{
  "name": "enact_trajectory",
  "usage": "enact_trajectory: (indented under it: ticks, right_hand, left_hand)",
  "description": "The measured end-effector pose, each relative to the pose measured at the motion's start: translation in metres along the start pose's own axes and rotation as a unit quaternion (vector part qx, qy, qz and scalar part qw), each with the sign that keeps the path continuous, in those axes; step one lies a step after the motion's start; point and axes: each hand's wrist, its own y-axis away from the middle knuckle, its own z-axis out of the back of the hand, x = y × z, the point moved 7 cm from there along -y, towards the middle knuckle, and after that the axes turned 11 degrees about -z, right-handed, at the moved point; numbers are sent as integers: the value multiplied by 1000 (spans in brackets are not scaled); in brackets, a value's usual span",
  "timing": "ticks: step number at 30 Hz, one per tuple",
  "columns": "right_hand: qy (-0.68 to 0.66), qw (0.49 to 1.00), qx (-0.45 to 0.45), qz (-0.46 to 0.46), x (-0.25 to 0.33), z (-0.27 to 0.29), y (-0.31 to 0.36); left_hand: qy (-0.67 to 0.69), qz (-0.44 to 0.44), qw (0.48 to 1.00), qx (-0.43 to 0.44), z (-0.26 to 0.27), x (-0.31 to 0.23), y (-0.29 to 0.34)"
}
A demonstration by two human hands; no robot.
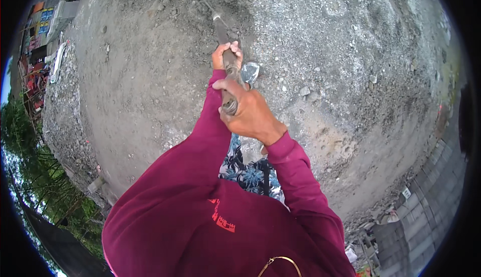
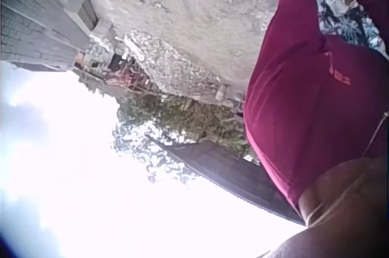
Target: The person uses a shovel to move gravel and dirt on a construction site.
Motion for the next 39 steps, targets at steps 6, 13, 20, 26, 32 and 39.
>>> enact_trajectory:
  ticks: [6,13,20,26,32,39]
  right_hand:
    - [49,998,-47,3,3,-33,64]
    - [-495,815,-254,-162,-91,27,247]
    - [-602,728,-273,-184,-116,22,356]
    - [-675,636,-301,-220,-97,-7,334]
    - [-735,559,-293,-247,-162,-46,138]
    - [-636,680,-270,-243,-186,-25,107]
  left_hand:
    - [-54,49,995,-63,31,-17,55]
    - [-198,68,964,-165,72,136,139]
    - [-347,57,910,-219,75,156,244]
    - [-431,75,873,-217,77,117,239]
    - [-513,43,821,-248,148,45,46]
    - [-475,8,843,-252,150,51,7]
